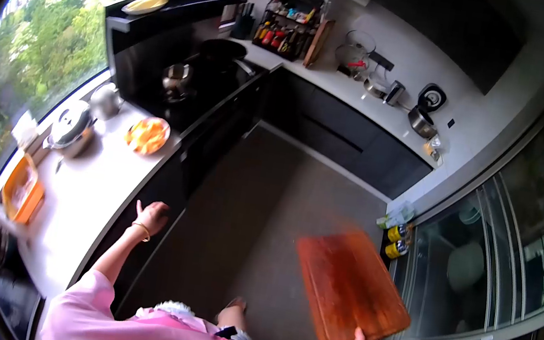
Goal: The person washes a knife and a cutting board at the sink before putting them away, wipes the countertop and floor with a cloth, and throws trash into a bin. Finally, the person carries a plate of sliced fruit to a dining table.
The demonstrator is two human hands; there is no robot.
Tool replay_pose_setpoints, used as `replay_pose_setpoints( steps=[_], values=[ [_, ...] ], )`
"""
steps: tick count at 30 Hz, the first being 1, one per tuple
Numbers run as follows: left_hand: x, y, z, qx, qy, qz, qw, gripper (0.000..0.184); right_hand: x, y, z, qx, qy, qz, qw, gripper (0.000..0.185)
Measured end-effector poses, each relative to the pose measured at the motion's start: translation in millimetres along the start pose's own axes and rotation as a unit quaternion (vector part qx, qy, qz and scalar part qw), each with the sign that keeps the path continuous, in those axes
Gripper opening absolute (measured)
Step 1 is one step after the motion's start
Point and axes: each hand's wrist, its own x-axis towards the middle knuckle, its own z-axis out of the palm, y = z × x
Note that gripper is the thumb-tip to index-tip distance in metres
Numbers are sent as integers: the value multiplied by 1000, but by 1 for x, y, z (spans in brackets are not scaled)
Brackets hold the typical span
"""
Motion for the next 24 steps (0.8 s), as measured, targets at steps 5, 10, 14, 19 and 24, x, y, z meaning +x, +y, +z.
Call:
replay_pose_setpoints(
  steps=[5, 10, 14, 19, 24],
  values=[
    [164, 59, 68, 76, 59, 99, 990, 27, 103, -12, 110, -98, 107, -140, 980, 54],
    [247, 36, 131, 153, -63, -31, 986, 34, 285, 8, 189, -107, 69, -122, 984, 43],
    [306, -5, 191, 105, -168, -90, 976, 27, 413, 31, 291, -85, 23, -112, 990, 40],
    [395, -51, 274, 50, -360, -137, 921, 26, 537, 69, 459, -121, -74, -96, 985, 38],
    [588, -11, 290, 97, -315, -157, 931, 18, 683, 99, 631, -267, -282, -203, 899, 29]
  ],
)
